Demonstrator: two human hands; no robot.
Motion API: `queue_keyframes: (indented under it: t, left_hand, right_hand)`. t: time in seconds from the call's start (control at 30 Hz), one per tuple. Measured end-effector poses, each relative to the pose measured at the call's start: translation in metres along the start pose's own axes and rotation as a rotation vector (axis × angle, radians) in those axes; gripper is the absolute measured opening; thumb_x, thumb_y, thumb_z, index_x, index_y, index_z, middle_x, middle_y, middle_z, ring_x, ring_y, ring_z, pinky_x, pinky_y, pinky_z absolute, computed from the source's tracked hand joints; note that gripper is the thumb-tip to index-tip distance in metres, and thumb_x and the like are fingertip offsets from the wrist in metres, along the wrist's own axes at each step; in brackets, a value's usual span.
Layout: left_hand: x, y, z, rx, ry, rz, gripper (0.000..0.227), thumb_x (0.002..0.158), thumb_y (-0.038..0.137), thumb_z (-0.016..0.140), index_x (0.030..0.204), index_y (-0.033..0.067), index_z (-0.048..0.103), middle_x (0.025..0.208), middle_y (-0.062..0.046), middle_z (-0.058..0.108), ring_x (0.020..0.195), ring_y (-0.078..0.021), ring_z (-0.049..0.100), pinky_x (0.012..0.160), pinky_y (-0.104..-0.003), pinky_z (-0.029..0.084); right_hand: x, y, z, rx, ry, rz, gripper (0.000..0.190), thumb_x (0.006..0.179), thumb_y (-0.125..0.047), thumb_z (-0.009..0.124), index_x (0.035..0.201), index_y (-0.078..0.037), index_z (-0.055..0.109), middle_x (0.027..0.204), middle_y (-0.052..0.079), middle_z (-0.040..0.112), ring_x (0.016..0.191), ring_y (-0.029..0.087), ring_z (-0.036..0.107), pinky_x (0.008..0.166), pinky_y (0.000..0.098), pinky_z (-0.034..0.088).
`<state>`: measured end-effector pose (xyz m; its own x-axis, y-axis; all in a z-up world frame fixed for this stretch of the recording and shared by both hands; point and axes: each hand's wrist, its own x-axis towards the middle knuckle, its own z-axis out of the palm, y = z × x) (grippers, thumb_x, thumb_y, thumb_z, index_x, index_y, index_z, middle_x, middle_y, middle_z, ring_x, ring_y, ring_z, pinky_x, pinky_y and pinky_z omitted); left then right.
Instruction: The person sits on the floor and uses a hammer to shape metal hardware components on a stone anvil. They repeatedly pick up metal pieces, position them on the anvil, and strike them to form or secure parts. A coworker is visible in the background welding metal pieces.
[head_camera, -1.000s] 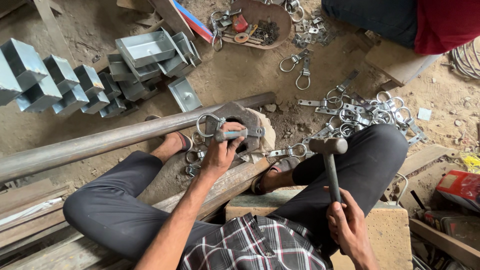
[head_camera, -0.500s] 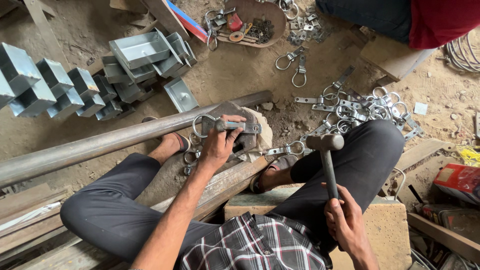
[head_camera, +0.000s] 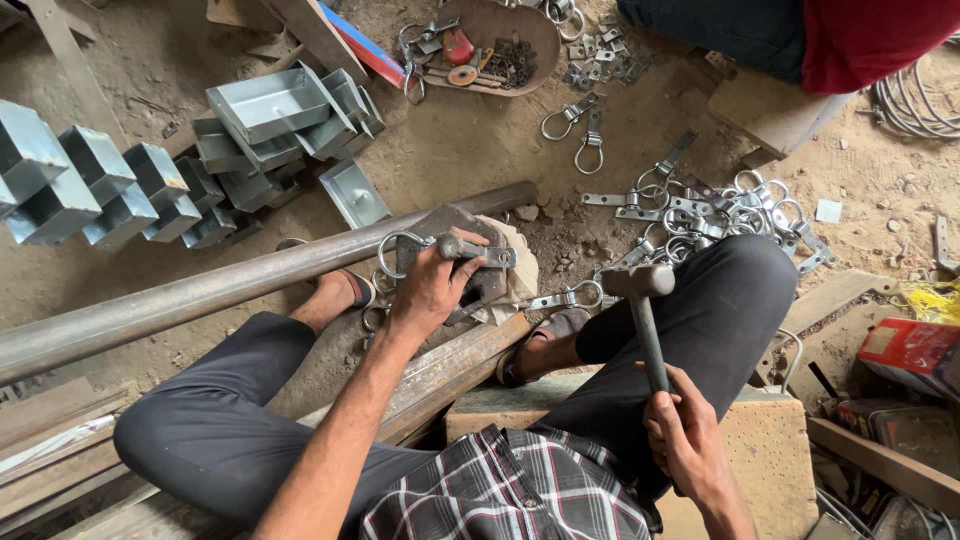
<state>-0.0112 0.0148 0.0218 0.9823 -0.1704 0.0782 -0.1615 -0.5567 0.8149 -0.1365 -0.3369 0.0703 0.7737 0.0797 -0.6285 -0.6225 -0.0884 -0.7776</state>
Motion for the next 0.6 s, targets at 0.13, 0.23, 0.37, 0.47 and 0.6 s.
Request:
queue_keyframes:
  t: [0.13, 0.23, 0.37, 0.47, 0.6]
  left_hand:
    - [-0.001, -0.002, -0.002, -0.03, 0.026, 0.067, 0.019, 0.102, 0.018, 0.066, 0.117, 0.0081, 0.06, 0.102, -0.01, 0.076, 0.089, -0.0235, 0.076, 0.07, -0.038, 0.062]
    - [0.0, -0.006, 0.0, 0.014, -0.011, 0.011, 0.02, 0.099, 0.019, 0.069, 0.115, 0.0092, 0.062, 0.097, -0.009, 0.077, 0.078, -0.0221, 0.074, 0.063, -0.037, 0.061]
    - [0.004, -0.01, 0.006, 0.026, 0.011, 0.064, 0.018, 0.099, 0.019, 0.069, 0.115, 0.0112, 0.065, 0.098, -0.01, 0.077, 0.084, -0.0208, 0.076, 0.065, -0.034, 0.064]
    - [0.002, -0.013, 0.006, 0.046, 0.01, 0.03, 0.017, 0.097, 0.021, 0.07, 0.111, 0.0121, 0.068, 0.094, -0.01, 0.078, 0.078, -0.0196, 0.076, 0.061, -0.034, 0.063]
    - [0.004, -0.014, 0.006, 0.014, 0.0, 0.023, 0.019, 0.097, 0.021, 0.07, 0.112, 0.0114, 0.069, 0.093, -0.011, 0.077, 0.074, -0.0191, 0.075, 0.058, -0.033, 0.062]
  right_hand:
    - [0.0, 0.0, 0.0, 0.005, 0.002, 0.003, 0.046, 0.099, -0.034, 0.051, 0.138, -0.009, 0.057, 0.06, -0.002, 0.038, 0.043, 0.007, 0.035, 0.036, 0.0257, 0.031]
    - [-0.001, 0.002, 0.001, 0.021, 0.001, -0.019, 0.046, 0.1, -0.034, 0.05, 0.138, -0.009, 0.057, 0.06, -0.003, 0.039, 0.043, 0.007, 0.036, 0.036, 0.025, 0.032]
    - [-0.003, 0.006, 0.002, 0.024, 0.041, -0.067, 0.045, 0.102, -0.035, 0.046, 0.135, -0.007, 0.058, 0.059, -0.003, 0.04, 0.042, 0.006, 0.036, 0.036, 0.0244, 0.031]
    - [-0.005, 0.011, 0.005, 0.023, 0.078, -0.115, 0.045, 0.102, -0.036, 0.047, 0.134, -0.006, 0.058, 0.058, -0.002, 0.041, 0.042, 0.006, 0.037, 0.036, 0.0243, 0.031]
    - [-0.01, 0.008, 0.004, 0.024, 0.09, -0.226, 0.046, 0.101, -0.041, 0.046, 0.127, -0.004, 0.058, 0.058, -0.003, 0.042, 0.041, 0.006, 0.039, 0.035, 0.0238, 0.032]
